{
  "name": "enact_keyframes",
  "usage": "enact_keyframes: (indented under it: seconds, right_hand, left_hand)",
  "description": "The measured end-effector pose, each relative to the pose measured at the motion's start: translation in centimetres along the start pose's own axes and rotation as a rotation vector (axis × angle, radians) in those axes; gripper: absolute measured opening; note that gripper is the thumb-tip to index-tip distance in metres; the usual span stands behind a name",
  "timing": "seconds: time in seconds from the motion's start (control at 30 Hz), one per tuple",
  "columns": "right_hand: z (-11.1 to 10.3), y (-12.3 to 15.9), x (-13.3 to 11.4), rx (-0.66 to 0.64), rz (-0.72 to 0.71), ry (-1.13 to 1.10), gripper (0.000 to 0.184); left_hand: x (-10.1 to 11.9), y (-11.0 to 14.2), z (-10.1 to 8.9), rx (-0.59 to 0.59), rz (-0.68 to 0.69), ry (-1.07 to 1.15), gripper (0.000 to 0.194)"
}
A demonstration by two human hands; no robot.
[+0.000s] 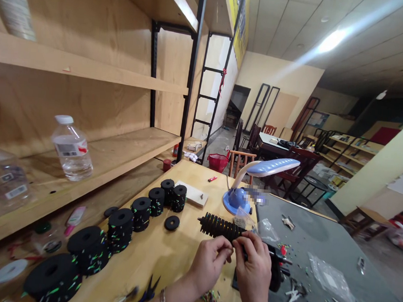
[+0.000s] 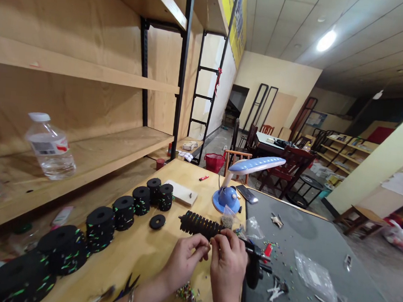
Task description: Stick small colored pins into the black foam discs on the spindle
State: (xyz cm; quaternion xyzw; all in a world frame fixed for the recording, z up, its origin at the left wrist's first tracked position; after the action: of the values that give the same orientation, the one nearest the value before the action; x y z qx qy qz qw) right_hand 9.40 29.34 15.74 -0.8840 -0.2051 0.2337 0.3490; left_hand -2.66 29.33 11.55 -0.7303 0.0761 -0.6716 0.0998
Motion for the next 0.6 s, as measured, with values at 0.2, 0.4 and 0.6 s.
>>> enact_keyframes:
  seconds: [0.2,0.4,0.6]
  right_hand:
    - [-0.2,0.0,1.5,0.01,0.034,-0.208,0.019]
    - [-0.4,0.1,2.0,0.037,0.033,-0.277,0.017]
    - [-0.7,0.1,1.5,0.024,0.015,-0.257,0.012]
  left_hand:
    - [0.0,0.2,0.5,0.011,-0.005,0.032,0.019]
    - [0.1,0.2,1.4,0.046,0.034,-0.058,0.018]
    - [-0.6,0.4,1.3,0.106,0.044,-0.208,0.021]
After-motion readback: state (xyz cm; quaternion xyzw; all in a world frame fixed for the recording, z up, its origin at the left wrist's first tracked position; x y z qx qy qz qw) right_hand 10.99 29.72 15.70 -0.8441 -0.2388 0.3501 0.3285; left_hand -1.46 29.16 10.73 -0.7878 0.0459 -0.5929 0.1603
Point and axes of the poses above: each hand's wrist, its own y-axis away from the middle knuckle, its own z-axis out of the palm, x = y × z, the point moved 9 cm from there along -y, towards the middle knuckle, and after that the axes turned 4 degrees about -z, right-handed, at the moved point
